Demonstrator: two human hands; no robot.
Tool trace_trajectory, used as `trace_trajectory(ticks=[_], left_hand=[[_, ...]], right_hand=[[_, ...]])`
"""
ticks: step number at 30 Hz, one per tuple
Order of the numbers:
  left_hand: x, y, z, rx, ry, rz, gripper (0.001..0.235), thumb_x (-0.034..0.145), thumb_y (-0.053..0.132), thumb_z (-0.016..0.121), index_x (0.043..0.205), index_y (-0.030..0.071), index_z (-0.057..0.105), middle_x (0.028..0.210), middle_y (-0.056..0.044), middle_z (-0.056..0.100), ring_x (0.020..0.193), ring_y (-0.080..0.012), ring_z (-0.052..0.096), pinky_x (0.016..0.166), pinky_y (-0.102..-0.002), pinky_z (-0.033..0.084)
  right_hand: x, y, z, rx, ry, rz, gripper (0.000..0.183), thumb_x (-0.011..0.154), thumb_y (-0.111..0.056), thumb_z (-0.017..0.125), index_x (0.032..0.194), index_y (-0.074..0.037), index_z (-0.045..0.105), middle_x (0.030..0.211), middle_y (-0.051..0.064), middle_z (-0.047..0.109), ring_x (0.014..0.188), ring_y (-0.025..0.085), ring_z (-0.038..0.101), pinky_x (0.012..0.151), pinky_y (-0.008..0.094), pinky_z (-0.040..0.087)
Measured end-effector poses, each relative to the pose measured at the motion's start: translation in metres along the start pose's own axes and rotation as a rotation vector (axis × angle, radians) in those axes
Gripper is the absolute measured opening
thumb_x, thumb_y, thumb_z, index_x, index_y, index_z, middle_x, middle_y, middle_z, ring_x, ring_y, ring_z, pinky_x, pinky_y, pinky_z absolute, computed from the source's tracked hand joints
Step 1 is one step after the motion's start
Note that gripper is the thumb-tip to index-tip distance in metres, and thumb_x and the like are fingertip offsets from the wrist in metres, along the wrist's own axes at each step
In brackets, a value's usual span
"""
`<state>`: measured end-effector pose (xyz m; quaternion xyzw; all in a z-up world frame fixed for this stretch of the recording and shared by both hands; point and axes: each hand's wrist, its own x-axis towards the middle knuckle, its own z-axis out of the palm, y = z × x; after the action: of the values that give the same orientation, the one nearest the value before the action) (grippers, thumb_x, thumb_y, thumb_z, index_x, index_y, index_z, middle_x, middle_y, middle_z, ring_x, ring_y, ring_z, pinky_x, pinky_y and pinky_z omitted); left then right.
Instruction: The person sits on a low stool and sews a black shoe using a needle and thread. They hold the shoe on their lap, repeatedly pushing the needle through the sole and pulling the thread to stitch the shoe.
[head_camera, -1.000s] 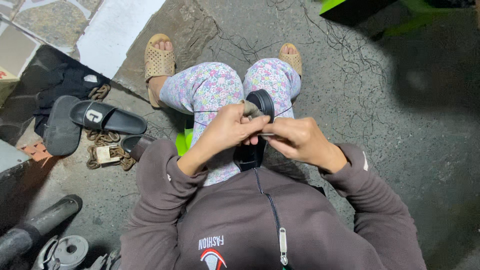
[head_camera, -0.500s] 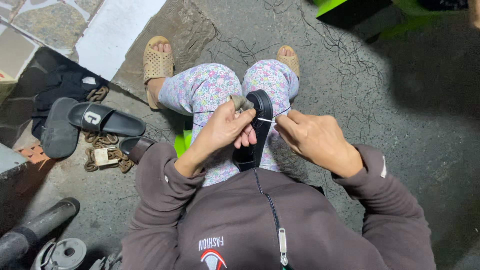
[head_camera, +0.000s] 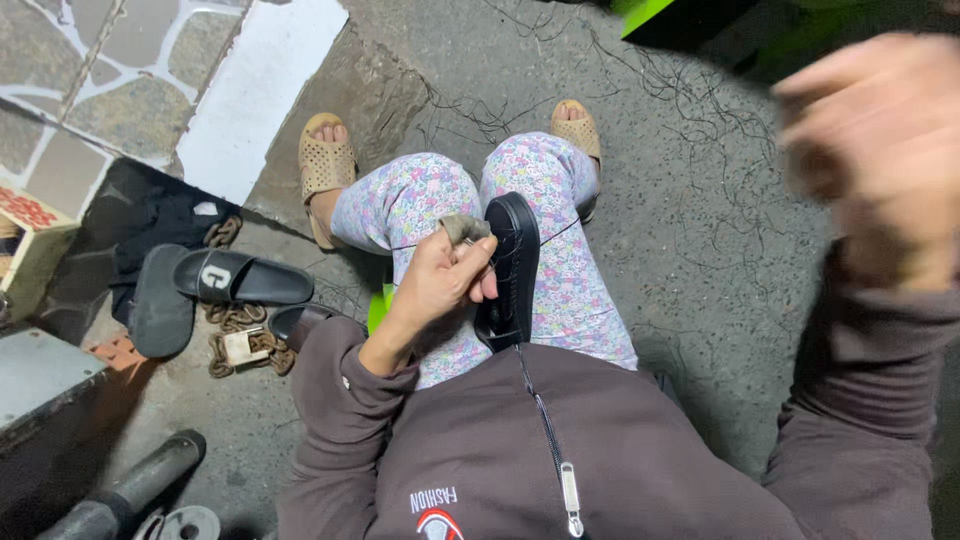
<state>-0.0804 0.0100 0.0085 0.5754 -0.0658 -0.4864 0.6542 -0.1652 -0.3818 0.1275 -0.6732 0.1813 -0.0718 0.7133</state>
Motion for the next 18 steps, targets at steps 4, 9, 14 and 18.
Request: trace_trajectory(ticks=[4,9,14,18], left_hand=[[0.008,-0.022,-0.003,-0.136,0.004,0.038,0.021,0.098,0.017,0.052,0.104,-0.003,0.051,0.06,-0.024,0.065,0.039,-0.0173,0.061,0.03,-0.02,0.047],[0.004,-0.026,-0.001,-0.165,0.005,0.068,0.021,0.099,0.017,0.049,0.103,-0.003,0.05,0.062,-0.024,0.066,0.041,-0.0166,0.062,0.031,-0.019,0.05],[0.005,-0.028,0.002,-0.196,-0.006,0.069,0.022,0.099,0.017,0.047,0.105,-0.004,0.049,0.063,-0.025,0.066,0.041,-0.0161,0.062,0.032,-0.018,0.051],[0.005,-0.031,0.001,-0.166,-0.003,0.105,0.02,0.099,0.016,0.047,0.103,-0.004,0.049,0.062,-0.025,0.066,0.039,-0.0156,0.06,0.03,-0.018,0.05]], right_hand=[[-0.05,0.02,0.152,-0.988,-0.452,-0.269,0.017,0.091,-0.025,0.058,0.095,-0.013,0.07,0.078,0.006,0.072,0.066,0.023,0.069,0.055,0.031,0.055],[-0.056,0.056,0.168,-1.24,-0.528,-0.224,0.019,0.095,-0.034,0.049,0.096,-0.019,0.06,0.075,0.001,0.063,0.064,0.027,0.066,0.053,0.038,0.053],[-0.053,0.067,0.176,-1.29,-0.528,-0.181,0.02,0.095,-0.037,0.049,0.094,-0.019,0.057,0.073,0.002,0.061,0.063,0.029,0.065,0.052,0.04,0.051],[-0.039,0.049,0.183,-0.997,-0.589,-0.075,0.021,0.095,-0.026,0.048,0.095,-0.014,0.065,0.072,0.007,0.067,0.06,0.025,0.066,0.053,0.034,0.054]])
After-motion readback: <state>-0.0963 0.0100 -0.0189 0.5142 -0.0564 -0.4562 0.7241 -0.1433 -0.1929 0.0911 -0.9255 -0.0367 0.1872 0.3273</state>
